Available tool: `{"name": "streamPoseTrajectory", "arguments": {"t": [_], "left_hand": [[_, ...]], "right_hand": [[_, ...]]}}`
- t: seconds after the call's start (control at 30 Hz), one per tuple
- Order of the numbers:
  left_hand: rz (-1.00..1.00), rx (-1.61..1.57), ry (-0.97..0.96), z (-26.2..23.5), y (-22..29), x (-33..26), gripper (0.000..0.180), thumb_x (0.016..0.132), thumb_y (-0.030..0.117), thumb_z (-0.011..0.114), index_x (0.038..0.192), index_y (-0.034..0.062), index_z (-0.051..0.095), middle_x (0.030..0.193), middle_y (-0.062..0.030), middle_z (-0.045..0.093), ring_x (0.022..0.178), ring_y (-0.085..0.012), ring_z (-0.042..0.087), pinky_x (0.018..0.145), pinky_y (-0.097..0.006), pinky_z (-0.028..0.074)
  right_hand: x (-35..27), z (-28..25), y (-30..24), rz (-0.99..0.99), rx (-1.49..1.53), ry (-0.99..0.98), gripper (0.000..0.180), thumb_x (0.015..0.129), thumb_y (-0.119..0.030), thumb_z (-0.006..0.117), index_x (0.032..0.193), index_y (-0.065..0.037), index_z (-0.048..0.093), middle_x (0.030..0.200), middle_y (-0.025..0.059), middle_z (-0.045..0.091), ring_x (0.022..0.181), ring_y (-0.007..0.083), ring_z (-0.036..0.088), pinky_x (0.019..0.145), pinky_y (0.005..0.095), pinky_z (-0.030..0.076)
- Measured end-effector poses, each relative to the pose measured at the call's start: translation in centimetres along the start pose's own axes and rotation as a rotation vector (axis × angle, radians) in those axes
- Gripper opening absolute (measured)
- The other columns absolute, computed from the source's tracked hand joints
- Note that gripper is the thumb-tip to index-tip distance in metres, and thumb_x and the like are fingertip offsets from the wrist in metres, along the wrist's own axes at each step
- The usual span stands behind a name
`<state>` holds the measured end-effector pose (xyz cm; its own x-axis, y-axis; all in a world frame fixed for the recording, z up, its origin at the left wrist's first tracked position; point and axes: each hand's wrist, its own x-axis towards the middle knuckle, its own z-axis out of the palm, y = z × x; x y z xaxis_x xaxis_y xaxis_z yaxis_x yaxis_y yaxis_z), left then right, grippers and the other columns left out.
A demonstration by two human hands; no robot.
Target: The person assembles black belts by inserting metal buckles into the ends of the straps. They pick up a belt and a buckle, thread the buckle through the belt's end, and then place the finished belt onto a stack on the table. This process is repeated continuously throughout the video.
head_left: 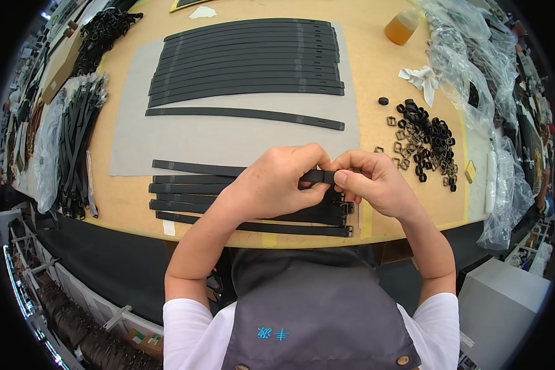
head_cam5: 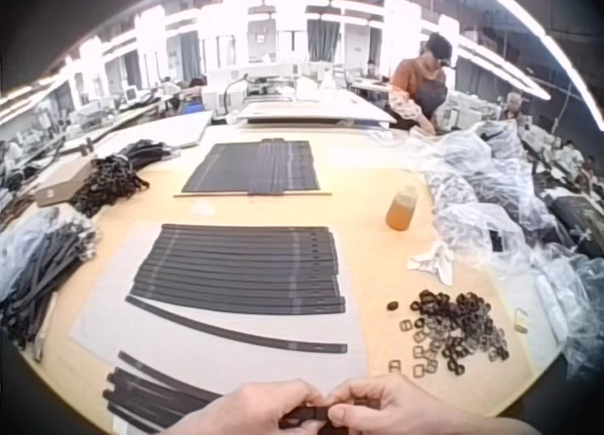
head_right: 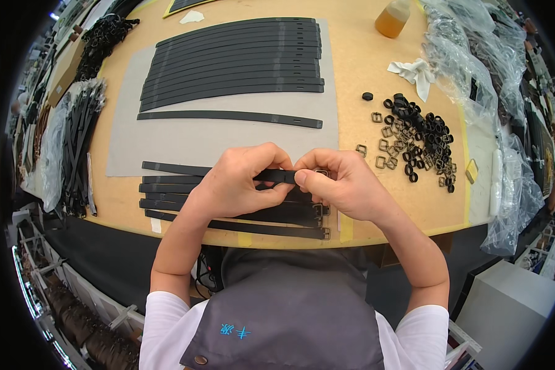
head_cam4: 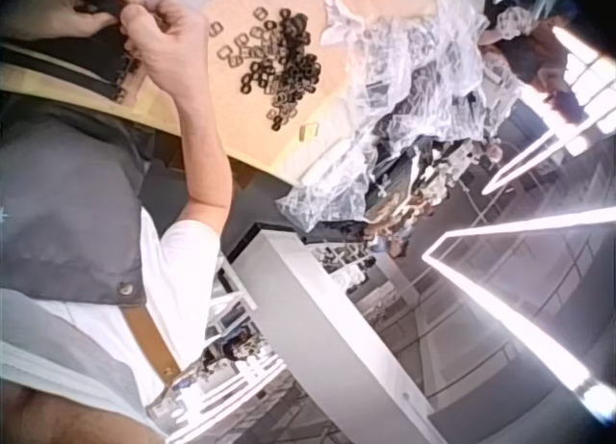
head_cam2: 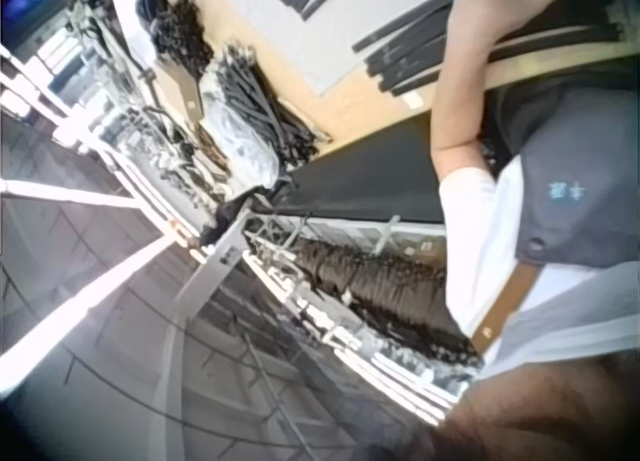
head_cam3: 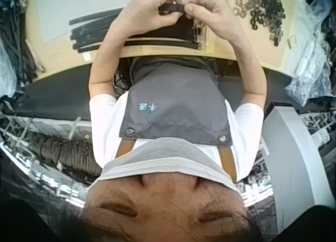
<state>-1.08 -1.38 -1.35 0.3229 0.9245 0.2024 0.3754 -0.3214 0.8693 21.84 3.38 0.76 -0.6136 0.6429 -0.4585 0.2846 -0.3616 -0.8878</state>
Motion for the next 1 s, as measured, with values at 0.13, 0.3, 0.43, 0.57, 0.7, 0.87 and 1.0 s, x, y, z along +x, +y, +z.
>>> {"name": "streamPoseTrajectory", "arguments": {"t": [0.13,0.3,0.43,0.57,0.7,0.87,1.0], "left_hand": [[0.022,0.026,0.003,-0.06,0.04,0.04,0.023,0.079,0.002,0.080,0.097,0.0027,0.066,0.080,-0.0065,0.070,0.070,-0.0141,0.070,0.060,-0.027,0.058],[0.038,0.027,0.016,0.03,0.08,0.08,0.023,0.078,0.002,0.079,0.096,0.0024,0.065,0.079,-0.0070,0.069,0.067,-0.0151,0.069,0.058,-0.028,0.056],[0.025,0.038,0.007,0.01,0.07,0.08,0.023,0.078,0.002,0.080,0.096,0.0021,0.066,0.080,-0.0071,0.070,0.067,-0.0150,0.070,0.059,-0.027,0.058],[0.023,0.050,-0.001,0.02,-0.02,0.06,0.023,0.078,0.002,0.080,0.096,0.0018,0.066,0.080,-0.0075,0.070,0.068,-0.0149,0.071,0.060,-0.027,0.059],[0.029,0.061,-0.005,-0.03,0.01,0.03,0.024,0.078,0.002,0.080,0.097,0.0017,0.066,0.081,-0.0080,0.071,0.069,-0.0151,0.071,0.060,-0.027,0.059],[0.037,0.070,-0.007,0.12,-0.19,0.01,0.024,0.078,0.003,0.080,0.097,0.0017,0.066,0.080,-0.0083,0.071,0.068,-0.0163,0.071,0.059,-0.028,0.059],[0.032,0.073,-0.022,0.09,-0.08,-0.02,0.024,0.078,0.003,0.081,0.097,0.0020,0.066,0.080,-0.0085,0.071,0.067,-0.0168,0.071,0.059,-0.028,0.059]], "right_hand": [[-0.04,-0.04,-0.02,0.001,0.019,-0.021,0.021,0.101,-0.023,0.070,0.107,-0.003,0.072,0.085,-0.0038,0.067,0.069,0.0021,0.057,0.061,0.0203,0.046],[-0.03,0.02,-0.15,-0.005,0.039,-0.039,0.021,0.101,-0.022,0.070,0.107,-0.002,0.071,0.084,-0.0048,0.064,0.068,0.0013,0.053,0.061,0.0203,0.043],[0.01,0.06,-0.06,-0.018,0.006,-0.027,0.021,0.101,-0.021,0.070,0.106,-0.001,0.071,0.083,-0.0049,0.063,0.068,0.0012,0.053,0.060,0.0207,0.042],[-0.01,0.21,-0.23,-0.036,-0.024,-0.011,0.020,0.101,-0.021,0.070,0.106,-0.001,0.071,0.082,-0.0049,0.064,0.069,0.0012,0.053,0.061,0.0208,0.043],[-0.06,0.36,-0.34,-0.045,-0.024,-0.004,0.020,0.101,-0.019,0.069,0.105,0.000,0.071,0.082,-0.0047,0.064,0.069,0.0014,0.054,0.061,0.0210,0.044],[-0.04,0.58,-0.21,-0.057,-0.045,0.016,0.018,0.100,-0.017,0.068,0.104,0.000,0.071,0.081,-0.0049,0.064,0.069,0.0008,0.054,0.060,0.0210,0.043],[-0.01,0.66,0.00,-0.052,-0.039,0.020,0.017,0.100,-0.016,0.067,0.102,0.001,0.071,0.077,-0.0065,0.061,0.068,0.0003,0.049,0.059,0.0215,0.040]]}}
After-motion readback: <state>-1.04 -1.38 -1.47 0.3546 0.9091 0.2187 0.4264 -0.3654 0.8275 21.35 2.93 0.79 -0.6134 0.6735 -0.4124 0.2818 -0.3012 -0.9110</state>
